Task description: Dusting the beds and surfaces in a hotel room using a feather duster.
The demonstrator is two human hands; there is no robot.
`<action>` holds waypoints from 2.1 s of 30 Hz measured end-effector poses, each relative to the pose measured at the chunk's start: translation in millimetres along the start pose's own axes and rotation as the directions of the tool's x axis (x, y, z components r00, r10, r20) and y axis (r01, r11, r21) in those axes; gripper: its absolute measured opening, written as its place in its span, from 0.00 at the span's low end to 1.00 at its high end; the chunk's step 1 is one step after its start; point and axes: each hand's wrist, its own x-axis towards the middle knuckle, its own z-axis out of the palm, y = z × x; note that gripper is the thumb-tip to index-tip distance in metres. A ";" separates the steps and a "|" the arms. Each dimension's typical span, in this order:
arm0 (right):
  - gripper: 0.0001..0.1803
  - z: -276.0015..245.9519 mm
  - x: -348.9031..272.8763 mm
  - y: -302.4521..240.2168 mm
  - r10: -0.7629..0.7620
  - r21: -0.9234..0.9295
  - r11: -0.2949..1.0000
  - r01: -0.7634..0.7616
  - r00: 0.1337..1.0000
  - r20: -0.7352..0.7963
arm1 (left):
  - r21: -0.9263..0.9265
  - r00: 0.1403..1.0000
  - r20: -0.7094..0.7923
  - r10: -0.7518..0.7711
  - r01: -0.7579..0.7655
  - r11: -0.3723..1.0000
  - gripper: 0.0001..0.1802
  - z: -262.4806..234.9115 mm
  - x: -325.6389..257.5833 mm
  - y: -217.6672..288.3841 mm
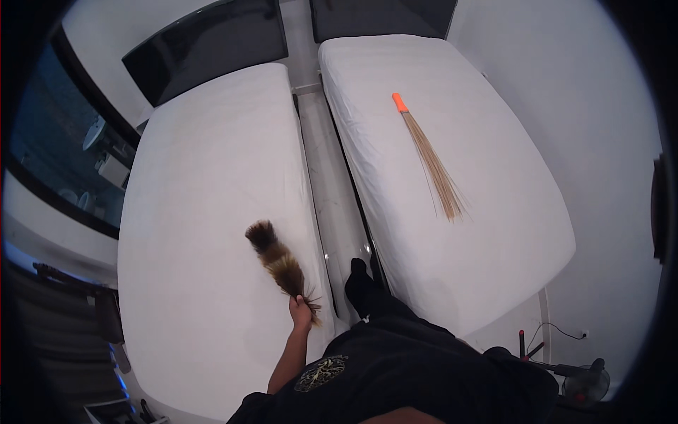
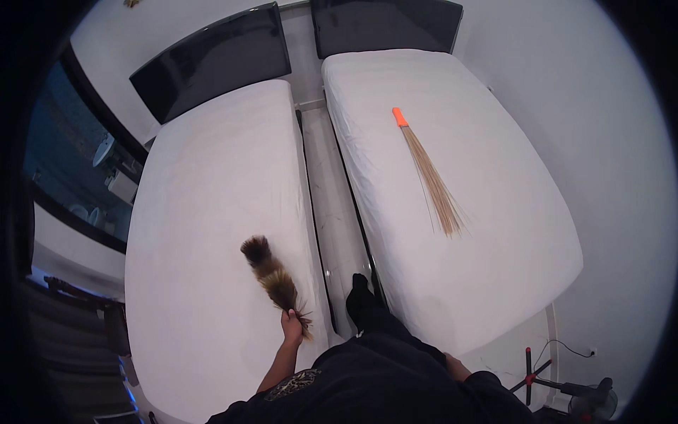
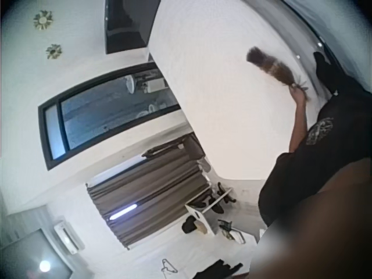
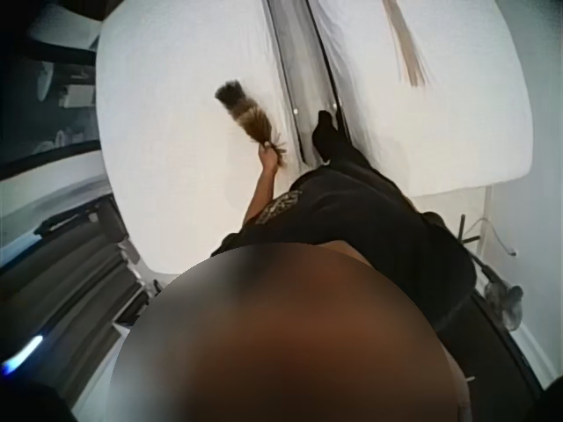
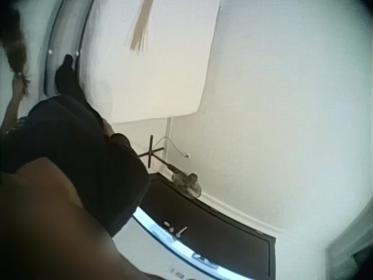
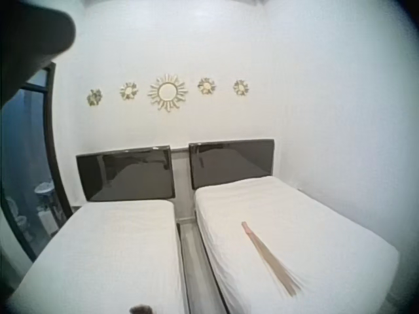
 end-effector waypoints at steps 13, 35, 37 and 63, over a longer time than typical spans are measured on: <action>0.30 -137.7 173.0 -234.6 -0.282 -0.023 0.901 0.433 0.625 0.728 | 0.566 0.982 0.073 -0.177 0.105 0.818 0.14 46.1 145.0 92.6; 0.19 -231.0 226.8 -447.0 -0.265 -0.131 0.947 0.295 0.942 0.206 | 0.449 0.987 0.159 0.040 -0.108 0.887 0.10 167.2 431.9 179.3; 0.16 -234.7 251.3 -447.7 -0.426 -0.243 0.838 0.488 0.865 0.266 | 0.433 0.987 0.157 0.015 -0.082 0.898 0.10 180.2 455.1 184.4; 0.11 -376.1 355.1 -788.4 -0.562 0.474 0.631 0.615 0.783 -0.268 | 0.349 0.770 0.596 -0.227 0.006 0.937 0.14 443.3 720.3 282.7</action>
